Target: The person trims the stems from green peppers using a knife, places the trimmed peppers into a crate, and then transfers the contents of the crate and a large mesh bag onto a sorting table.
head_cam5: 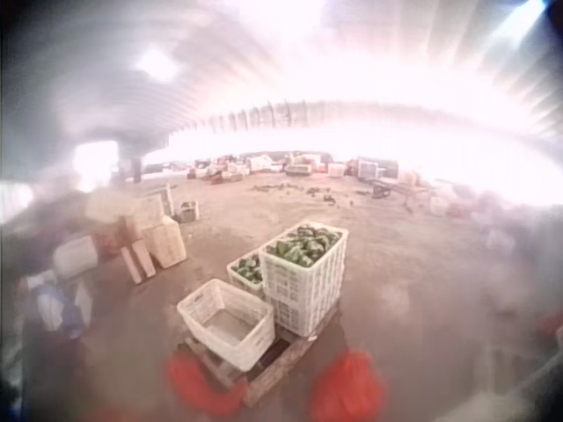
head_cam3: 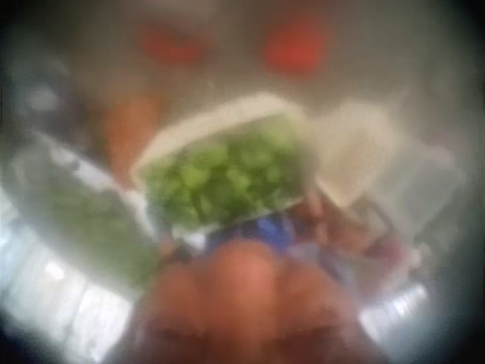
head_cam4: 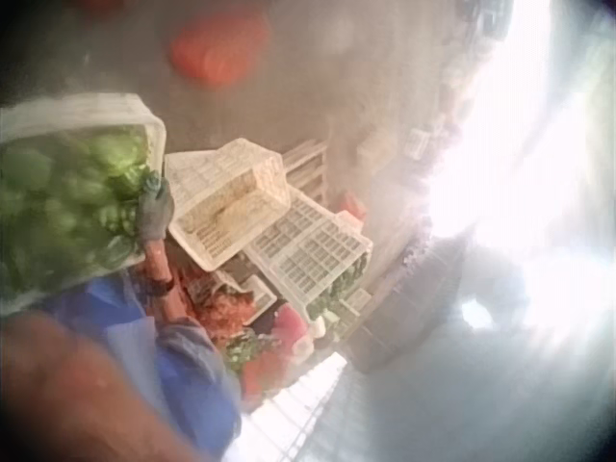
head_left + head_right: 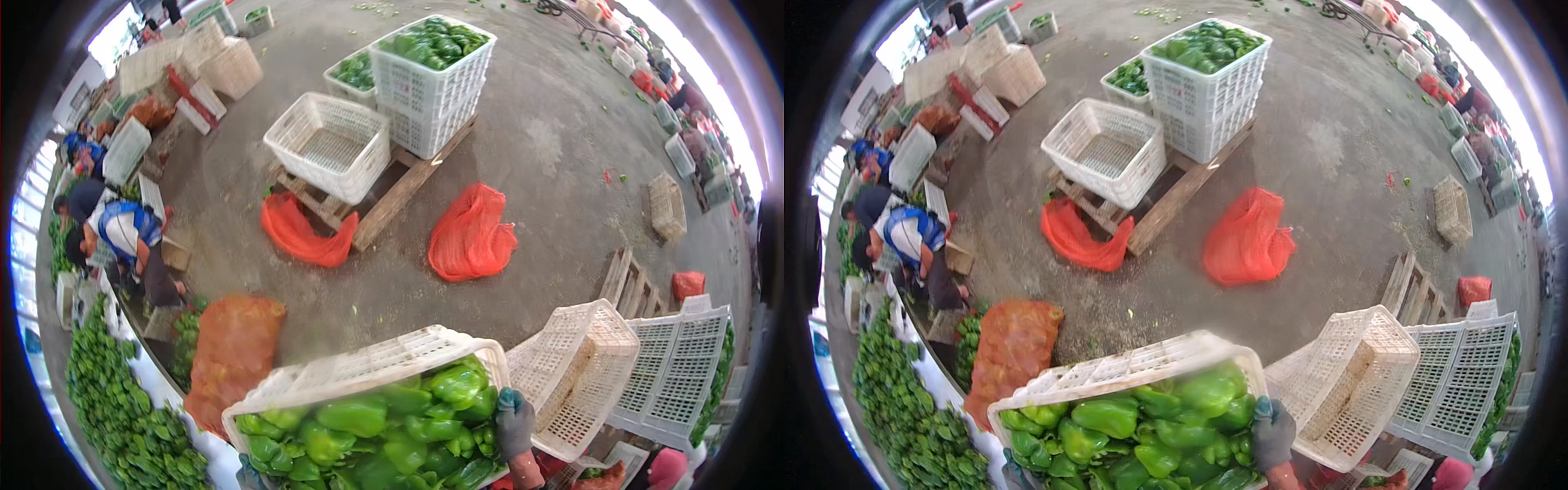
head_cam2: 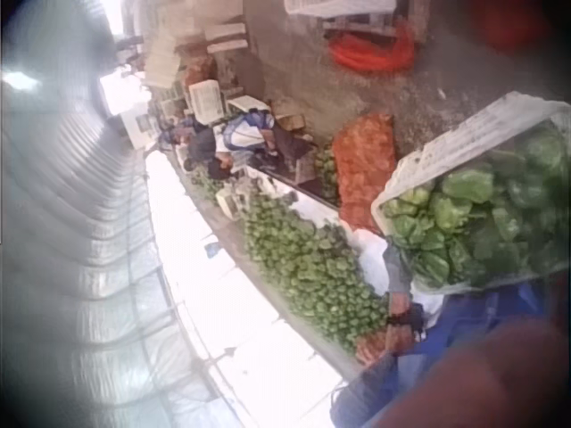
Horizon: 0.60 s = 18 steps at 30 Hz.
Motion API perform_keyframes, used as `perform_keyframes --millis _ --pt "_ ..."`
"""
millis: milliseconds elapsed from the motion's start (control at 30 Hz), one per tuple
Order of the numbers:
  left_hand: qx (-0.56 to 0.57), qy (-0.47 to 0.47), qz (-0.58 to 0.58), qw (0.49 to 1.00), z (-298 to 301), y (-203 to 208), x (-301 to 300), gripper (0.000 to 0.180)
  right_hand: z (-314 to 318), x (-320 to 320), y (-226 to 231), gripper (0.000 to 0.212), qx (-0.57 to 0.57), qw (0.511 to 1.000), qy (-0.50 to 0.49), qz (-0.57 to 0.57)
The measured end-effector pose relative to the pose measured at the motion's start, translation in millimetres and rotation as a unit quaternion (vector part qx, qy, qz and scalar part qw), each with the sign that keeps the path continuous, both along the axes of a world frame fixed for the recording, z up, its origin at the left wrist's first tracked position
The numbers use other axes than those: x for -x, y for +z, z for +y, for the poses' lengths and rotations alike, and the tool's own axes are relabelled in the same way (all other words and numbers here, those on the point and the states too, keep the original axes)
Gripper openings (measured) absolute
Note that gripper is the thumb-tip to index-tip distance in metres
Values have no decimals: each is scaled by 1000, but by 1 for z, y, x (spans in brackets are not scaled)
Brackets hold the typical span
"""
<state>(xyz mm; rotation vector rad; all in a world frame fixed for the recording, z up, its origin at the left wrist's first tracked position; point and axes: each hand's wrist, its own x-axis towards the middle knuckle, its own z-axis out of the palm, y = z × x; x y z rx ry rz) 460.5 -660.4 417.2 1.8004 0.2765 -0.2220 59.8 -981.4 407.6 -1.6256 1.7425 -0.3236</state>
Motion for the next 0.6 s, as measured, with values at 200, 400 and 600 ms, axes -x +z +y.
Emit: perform_keyframes --millis 200,400,600 --pt "-19 16 11 1000 -41 38 -12 34 -72 6 -5 56 -12 998 47 33" --pt "-30 14 96 995 -62 38 31 31 -117 11 -26 62 3 998 -14 -54" --pt "-165 -184 47 968 -31 -3 54 33 -155 -23 -34 55 12 998 27 -59"
